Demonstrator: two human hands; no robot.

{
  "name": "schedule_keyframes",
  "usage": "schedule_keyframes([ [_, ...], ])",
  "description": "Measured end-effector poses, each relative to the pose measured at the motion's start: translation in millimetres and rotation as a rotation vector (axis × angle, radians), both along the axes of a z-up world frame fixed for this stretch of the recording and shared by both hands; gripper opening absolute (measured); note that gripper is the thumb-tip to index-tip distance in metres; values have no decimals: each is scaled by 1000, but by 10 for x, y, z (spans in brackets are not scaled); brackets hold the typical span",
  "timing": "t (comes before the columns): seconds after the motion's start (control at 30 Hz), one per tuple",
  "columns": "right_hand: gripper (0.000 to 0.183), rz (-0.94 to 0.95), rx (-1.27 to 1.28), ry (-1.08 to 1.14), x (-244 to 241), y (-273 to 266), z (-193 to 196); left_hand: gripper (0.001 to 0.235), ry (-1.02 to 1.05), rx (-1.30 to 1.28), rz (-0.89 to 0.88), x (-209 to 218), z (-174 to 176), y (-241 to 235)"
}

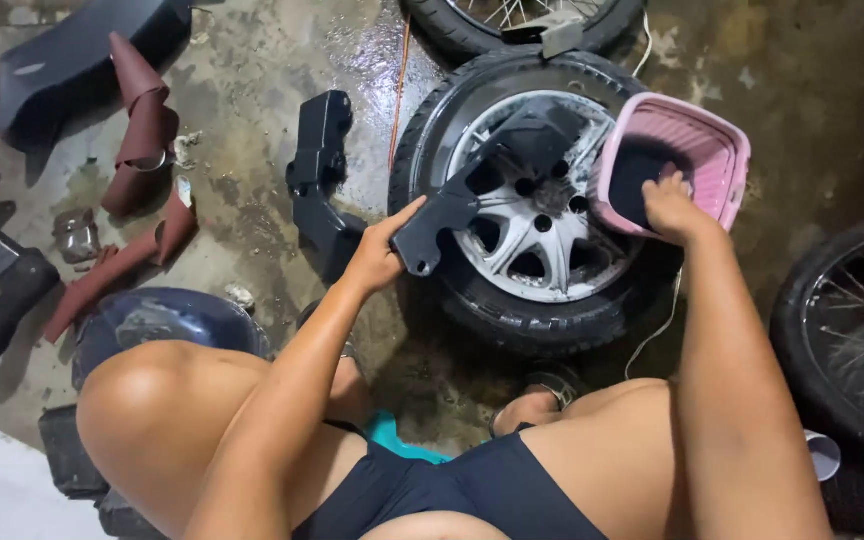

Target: The person sits on the floor and sands a black plastic motorcycle part using a sanding block. They repeatedly rub the block over the surface of the part, which is resting on a tire, and occasionally dip the block into a pink container of liquid.

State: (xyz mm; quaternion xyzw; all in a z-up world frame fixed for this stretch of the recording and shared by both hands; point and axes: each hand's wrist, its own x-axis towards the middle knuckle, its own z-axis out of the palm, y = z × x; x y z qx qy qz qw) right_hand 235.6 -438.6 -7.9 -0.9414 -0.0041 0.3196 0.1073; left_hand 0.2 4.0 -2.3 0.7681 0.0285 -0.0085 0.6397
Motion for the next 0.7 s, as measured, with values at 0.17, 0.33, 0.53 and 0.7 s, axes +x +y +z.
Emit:
schedule_keyframes([
  [0.17,71,29,-61,152,-17,27,-284,82,35,-16,2,-9,80,13],
  [0.33,71,-13,-3,44,66,-204,-535,82,51,-81,-4,-20,44,60],
  [0.53,63,117,21,-259,-378,221,248,82,60,-75,-8,15,26,84],
  [0.7,59,198,52,-628,-560,112,289,80,94,-103,-12,19,117,73],
])
